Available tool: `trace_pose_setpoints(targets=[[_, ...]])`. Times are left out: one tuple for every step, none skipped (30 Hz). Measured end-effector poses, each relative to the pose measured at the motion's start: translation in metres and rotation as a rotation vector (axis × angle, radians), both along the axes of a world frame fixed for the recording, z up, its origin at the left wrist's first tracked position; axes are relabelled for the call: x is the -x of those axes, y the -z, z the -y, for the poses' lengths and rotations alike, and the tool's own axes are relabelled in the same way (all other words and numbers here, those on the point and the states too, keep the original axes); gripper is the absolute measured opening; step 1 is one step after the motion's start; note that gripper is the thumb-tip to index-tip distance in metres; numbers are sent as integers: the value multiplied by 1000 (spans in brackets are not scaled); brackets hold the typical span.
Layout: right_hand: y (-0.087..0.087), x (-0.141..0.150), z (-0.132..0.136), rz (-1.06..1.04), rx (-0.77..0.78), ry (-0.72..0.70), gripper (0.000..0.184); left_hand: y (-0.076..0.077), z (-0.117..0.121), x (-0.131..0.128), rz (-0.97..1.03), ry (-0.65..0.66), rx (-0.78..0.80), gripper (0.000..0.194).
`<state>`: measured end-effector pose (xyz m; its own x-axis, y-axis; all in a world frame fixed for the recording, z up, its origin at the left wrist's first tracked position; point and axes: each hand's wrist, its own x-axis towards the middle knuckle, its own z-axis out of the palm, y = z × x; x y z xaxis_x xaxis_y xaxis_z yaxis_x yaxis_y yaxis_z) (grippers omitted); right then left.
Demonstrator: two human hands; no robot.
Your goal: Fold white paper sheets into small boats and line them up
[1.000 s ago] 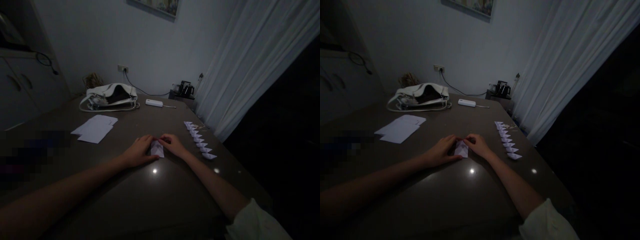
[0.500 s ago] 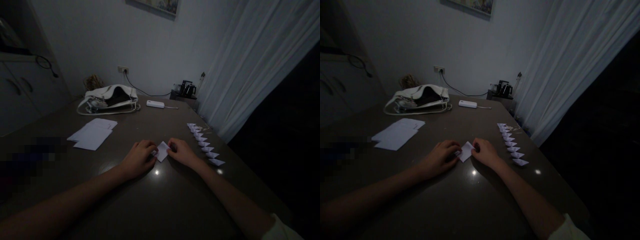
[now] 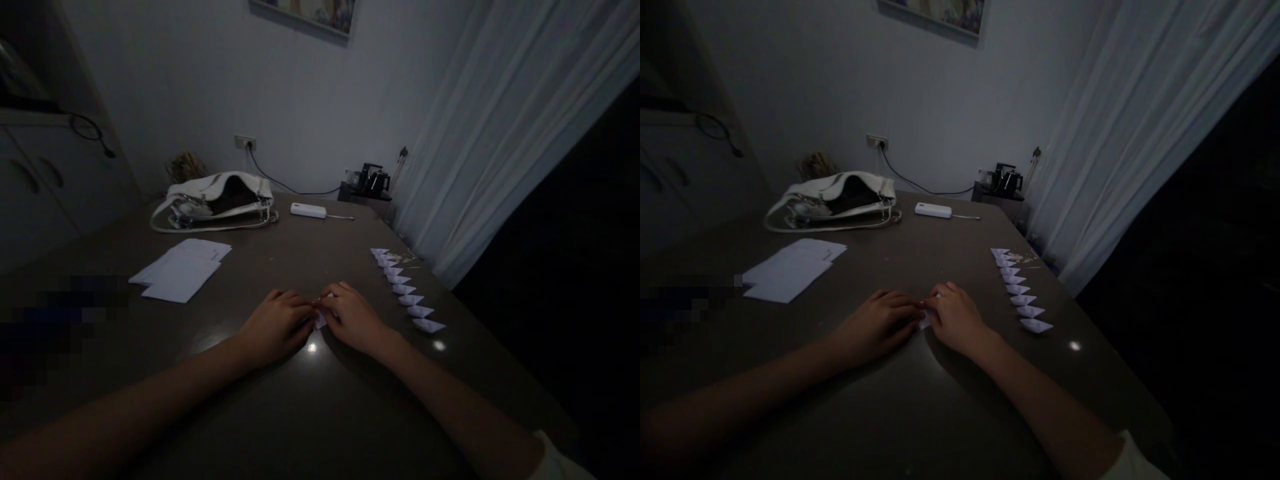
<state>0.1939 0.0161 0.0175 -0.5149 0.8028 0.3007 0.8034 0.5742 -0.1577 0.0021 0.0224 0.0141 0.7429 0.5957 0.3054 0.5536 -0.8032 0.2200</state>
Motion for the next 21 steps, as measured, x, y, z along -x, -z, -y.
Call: trace_pose_setpoints(targets=[[-1, 1, 1, 3, 2, -13, 22, 0, 0, 0, 4, 1, 1, 24], [-2, 2, 2, 6, 3, -16, 23, 1, 0, 0, 6, 2, 2, 23], [-2, 1, 2, 9, 1, -2, 23, 1, 0, 0, 6, 3, 2, 23], [-3, 0, 0, 13, -5, 28, 23, 1, 0, 0, 7, 4, -2, 23], [-3, -2, -2, 16, -11, 70, 23, 1, 0, 0, 7, 4, -6, 24], [-4, -5, -4, 18, -19, 118, 22, 1, 0, 0, 6, 3, -10, 24], [-4, -8, -6, 19, -24, 159, 21, 0, 0, 0, 5, 1, -13, 24], [-5, -11, -8, 18, -26, 188, 20, 0, 0, 0, 4, -1, -16, 24], [-5, -13, -10, 14, -26, 199, 20, 0, 0, 0, 2, -2, -16, 23], [-4, -15, -11, 7, -25, 193, 21, 0, 0, -1, -1, -1, -16, 23], [-4, -15, -12, 0, -22, 173, 22, -1, 1, -1, -5, 1, -15, 23], [-3, -15, -13, -7, -17, 142, 22, -1, 1, -1, -7, 2, -15, 23], [-2, -14, -12, -12, -13, 108, 23, -1, 1, -1, -8, 3, -16, 22], [-1, -12, -12, -14, -11, 75, 22, -1, 1, -1, -8, 2, -17, 22], [0, -10, -11, -13, -7, 46, 22, -1, 1, -1, -8, 0, -19, 23], [0, -8, -11, -11, -5, 24, 21, -1, 1, -1, -9, -7, -21, 24], [1, -7, -10, -8, -2, 10, 20, 0, 1, -1, -10, -16, -24, 26], [1, -6, -10, -5, -2, 3, 20, 0, 1, -1, -11, -23, -27, 28], [1, -6, -9, -1, -2, 2, 21, 0, 1, 0, -13, -29, -30, 30], [1, -6, -9, 2, -6, 7, 22, 1, 1, 0, -12, -34, -35, 31], [1, -7, -9, 5, -12, 16, 23, 1, 1, -1, -9, -36, -39, 32]])
